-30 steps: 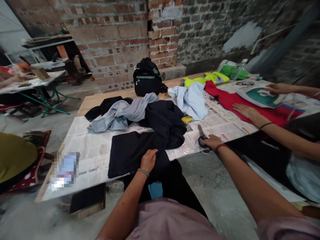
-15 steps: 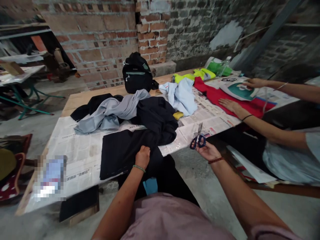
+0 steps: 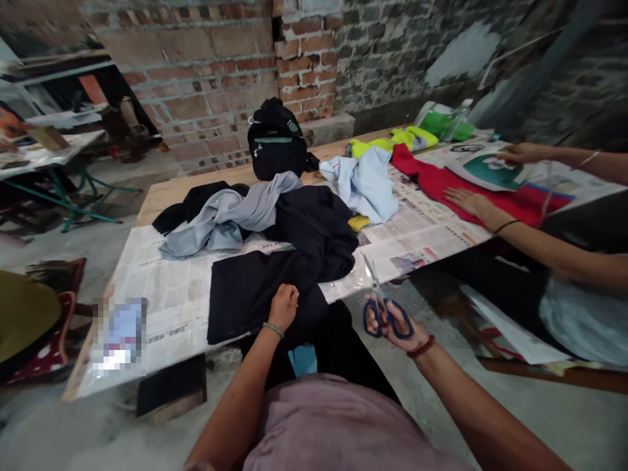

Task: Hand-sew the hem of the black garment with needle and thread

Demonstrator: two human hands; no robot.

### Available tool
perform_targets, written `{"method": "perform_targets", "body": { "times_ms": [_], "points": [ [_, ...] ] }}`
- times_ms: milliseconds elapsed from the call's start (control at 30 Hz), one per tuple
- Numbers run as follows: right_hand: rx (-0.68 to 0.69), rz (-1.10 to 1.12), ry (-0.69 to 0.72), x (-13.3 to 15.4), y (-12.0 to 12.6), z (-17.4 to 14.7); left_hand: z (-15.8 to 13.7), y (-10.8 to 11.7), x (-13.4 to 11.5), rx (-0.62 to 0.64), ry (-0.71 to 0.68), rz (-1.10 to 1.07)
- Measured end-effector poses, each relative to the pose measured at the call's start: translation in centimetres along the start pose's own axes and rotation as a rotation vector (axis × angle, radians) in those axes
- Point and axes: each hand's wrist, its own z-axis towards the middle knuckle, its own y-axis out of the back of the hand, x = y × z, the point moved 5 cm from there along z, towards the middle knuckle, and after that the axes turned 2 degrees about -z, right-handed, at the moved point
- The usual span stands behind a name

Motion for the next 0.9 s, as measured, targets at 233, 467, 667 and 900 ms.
{"method": "perform_targets", "body": {
  "times_ms": [233, 467, 667, 900],
  "points": [
    [0.268, 0.117, -0.173, -3.1, -6.9, -1.1, -1.1, 0.4, 1.6, -0.006, 0.049, -0.392],
    [0.285, -0.020, -0.230, -4.2, -9.1, -0.8, -1.9, 0.6, 2.0, 0.005, 0.042, -0.554],
    [0.317, -0.222, -0.289, -4.6, -9.2, -1.2, -2.2, 1.0, 2.2, 0.022, 0.037, -0.569],
    [0.294, -0.392, -0.321, -4.1, -9.8, -0.6, -2.1, 0.9, 2.4, 0.058, 0.046, -0.571]
  ]
}}
